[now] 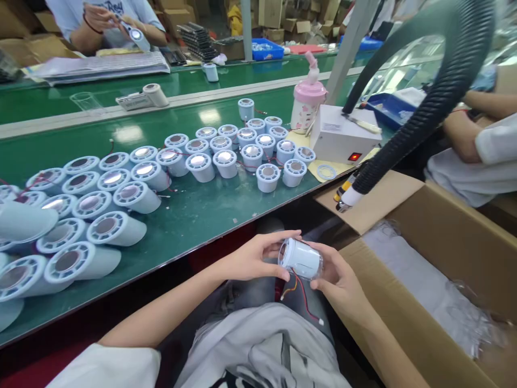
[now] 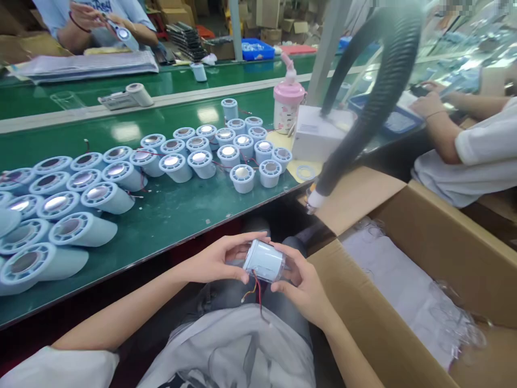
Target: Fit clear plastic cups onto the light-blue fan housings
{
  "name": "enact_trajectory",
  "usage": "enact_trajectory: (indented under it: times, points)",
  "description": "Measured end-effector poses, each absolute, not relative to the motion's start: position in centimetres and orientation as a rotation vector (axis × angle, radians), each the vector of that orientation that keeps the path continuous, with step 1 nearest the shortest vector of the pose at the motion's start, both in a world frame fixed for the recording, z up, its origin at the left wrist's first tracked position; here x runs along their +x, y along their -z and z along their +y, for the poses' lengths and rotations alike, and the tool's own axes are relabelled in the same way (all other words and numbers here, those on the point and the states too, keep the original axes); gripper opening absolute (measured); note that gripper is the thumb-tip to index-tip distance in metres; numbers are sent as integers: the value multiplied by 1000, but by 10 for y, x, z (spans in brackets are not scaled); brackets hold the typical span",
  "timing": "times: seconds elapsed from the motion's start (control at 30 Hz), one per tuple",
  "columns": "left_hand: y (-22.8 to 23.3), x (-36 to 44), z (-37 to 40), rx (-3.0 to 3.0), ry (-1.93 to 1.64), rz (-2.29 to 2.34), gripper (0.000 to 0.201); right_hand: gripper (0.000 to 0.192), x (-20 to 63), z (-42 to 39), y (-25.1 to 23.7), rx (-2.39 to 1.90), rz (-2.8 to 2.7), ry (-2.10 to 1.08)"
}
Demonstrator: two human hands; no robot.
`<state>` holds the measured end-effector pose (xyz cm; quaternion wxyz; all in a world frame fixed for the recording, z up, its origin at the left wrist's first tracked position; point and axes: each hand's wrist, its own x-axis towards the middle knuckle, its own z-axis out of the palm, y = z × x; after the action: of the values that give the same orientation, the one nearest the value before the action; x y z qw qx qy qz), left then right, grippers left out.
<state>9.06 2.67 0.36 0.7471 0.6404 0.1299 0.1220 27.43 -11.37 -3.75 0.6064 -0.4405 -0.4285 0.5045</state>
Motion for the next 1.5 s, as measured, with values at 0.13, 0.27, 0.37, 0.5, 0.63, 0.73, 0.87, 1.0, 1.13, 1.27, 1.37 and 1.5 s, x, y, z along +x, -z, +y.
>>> enact_trajectory:
  times: [0.13, 0.27, 0.37, 0.5, 0.63, 0.73, 0.87, 1.0, 1.13, 1.27, 1.37, 1.5]
  points:
    - [12, 145, 58, 1368, -198, 265, 74, 54, 294, -95, 71, -1022, -847, -895]
    - [13, 199, 83, 1434, -170, 190, 62, 60, 322, -77, 91, -1054, -766, -713]
    - [8, 218, 91, 1473, -142, 153, 50, 65, 335, -67, 98, -1053, -735, -649]
    - [6, 217, 94, 1491, -128, 157, 50, 66, 337, -62, 94, -1040, -744, -661]
    - [5, 201, 93, 1491, -131, 194, 56, 61, 333, -67, 80, -1031, -800, -750]
    - [0, 185, 86, 1496, -113, 215, 55, 55, 329, -77, 66, -1044, -841, -839]
    - [-13, 165, 69, 1525, -132, 216, 56, 42, 317, -92, 47, -1061, -814, -908]
    - [-22, 151, 55, 1681, -256, 194, 57, 40, 302, -102, 32, -1068, -746, -931]
    - [-24, 143, 47, 1880, -459, 81, 48, 42, 295, -112, 24, -1089, -752, -913]
    - [-27, 138, 44, 2148, -505, -62, 40, 50, 297, -123, 22, -1113, -872, -883]
    - [-31, 134, 42, 2177, -521, -121, 32, 51, 299, -130, 20, -1090, -932, -884]
    - [-35, 131, 36, 2096, -508, -123, 21, 49, 300, -133, 20, -1085, -886, -901]
